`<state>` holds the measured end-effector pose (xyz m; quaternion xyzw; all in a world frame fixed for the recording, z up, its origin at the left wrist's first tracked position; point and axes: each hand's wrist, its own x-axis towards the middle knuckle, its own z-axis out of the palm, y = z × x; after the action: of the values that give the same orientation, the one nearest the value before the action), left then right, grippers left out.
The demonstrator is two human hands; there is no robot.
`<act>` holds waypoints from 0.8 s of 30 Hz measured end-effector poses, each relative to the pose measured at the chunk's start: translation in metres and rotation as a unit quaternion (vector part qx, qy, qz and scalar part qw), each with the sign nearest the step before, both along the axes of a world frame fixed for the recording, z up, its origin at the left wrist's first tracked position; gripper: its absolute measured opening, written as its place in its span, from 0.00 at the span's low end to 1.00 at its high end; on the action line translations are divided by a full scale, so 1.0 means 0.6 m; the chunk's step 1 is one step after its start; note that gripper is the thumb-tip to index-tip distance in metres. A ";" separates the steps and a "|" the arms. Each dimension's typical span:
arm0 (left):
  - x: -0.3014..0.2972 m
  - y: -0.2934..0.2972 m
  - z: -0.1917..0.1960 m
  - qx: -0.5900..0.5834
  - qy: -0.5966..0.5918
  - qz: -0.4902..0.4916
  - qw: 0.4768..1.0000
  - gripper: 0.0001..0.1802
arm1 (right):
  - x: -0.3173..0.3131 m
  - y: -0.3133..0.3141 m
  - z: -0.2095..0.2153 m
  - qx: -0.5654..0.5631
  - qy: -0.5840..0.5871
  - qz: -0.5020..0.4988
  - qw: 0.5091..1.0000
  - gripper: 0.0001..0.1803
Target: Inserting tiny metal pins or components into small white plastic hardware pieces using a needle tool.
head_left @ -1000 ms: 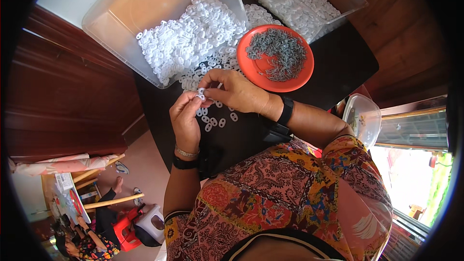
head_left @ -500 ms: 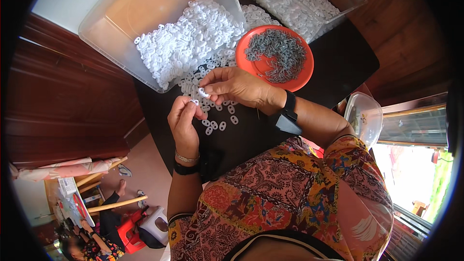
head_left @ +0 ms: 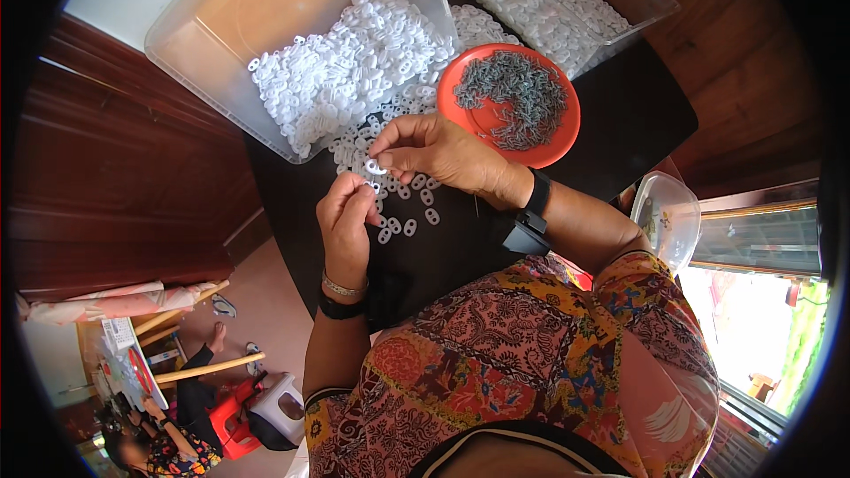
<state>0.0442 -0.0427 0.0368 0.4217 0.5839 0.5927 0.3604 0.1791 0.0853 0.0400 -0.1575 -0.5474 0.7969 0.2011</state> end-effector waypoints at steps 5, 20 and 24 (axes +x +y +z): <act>0.001 0.000 0.000 0.000 0.008 0.003 1.000 0.09 | -0.002 0.000 -0.005 0.025 0.016 -0.016 0.999 0.08; 0.003 -0.002 -0.001 0.003 0.026 0.005 1.000 0.08 | 0.002 0.007 -0.002 -0.058 -0.036 0.009 0.998 0.08; 0.004 -0.001 0.003 0.005 0.025 0.000 1.000 0.08 | 0.001 0.009 -0.006 -0.087 -0.040 0.019 0.995 0.09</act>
<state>0.0466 -0.0435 0.0388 0.4383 0.5897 0.5851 0.3433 0.1795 0.0907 0.0366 -0.1955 -0.4869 0.8381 0.1492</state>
